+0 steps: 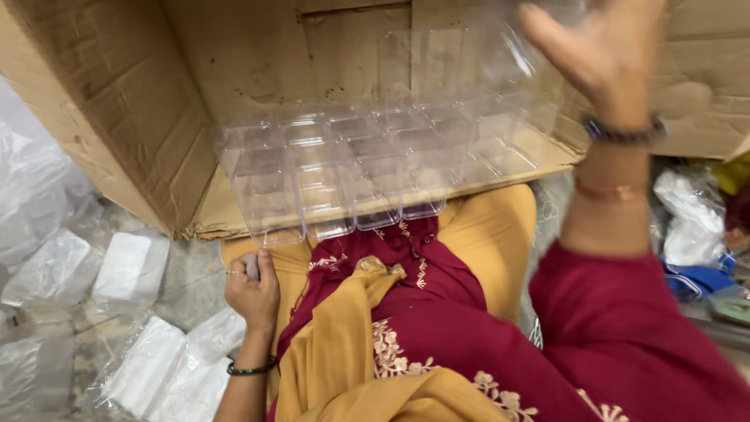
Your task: The person sits on the floor and packs clear plastic containers for storage. They wrap containers in thin plastic bags one at a time and place the wrapped containers into a large cardboard box, arranging them in rows.
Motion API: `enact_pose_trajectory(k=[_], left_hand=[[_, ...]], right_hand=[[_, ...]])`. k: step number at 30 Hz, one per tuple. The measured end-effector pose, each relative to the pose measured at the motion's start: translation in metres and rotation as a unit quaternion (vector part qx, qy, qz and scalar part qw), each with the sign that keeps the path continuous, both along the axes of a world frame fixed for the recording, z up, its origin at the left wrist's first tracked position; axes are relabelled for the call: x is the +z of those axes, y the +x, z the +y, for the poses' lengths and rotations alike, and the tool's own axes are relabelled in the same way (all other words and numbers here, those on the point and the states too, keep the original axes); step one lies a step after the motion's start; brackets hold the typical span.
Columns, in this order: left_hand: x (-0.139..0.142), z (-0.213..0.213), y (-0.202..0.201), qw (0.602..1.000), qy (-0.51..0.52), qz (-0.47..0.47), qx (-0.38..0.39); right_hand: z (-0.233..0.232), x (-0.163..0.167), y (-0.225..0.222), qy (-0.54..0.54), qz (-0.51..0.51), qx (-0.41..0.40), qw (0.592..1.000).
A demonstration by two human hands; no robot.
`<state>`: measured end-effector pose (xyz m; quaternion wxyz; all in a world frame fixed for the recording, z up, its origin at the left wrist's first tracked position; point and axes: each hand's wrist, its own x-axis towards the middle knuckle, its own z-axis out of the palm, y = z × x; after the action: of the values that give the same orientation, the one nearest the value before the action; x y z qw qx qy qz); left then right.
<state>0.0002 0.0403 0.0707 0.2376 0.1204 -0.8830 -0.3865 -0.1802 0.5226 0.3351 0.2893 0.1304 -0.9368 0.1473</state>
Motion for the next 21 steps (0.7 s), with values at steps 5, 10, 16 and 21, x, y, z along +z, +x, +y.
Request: enact_pose_trajectory(k=[5,10,16,21], left_hand=[[-0.002,-0.002,-0.005,1.0,-0.021,0.007,-0.006],[-0.002,-0.002,-0.004,0.999,-0.048,0.021,-0.001],[-0.003,0.002,-0.006,0.999,-0.029,0.003,0.025],[-0.006,0.002,-0.006,0.999,-0.027,-0.001,0.022]], right_hand=[[0.008,-0.052,0.077,-0.088,-0.156,-0.042,0.983],[-0.038,-0.116,0.09,-0.135,-0.206,-0.005,0.969],[-0.014,-0.099,0.014,-0.071,-0.207,0.02,0.976],[-0.058,-0.13,-0.142,0.044,-0.223,0.036,0.973]])
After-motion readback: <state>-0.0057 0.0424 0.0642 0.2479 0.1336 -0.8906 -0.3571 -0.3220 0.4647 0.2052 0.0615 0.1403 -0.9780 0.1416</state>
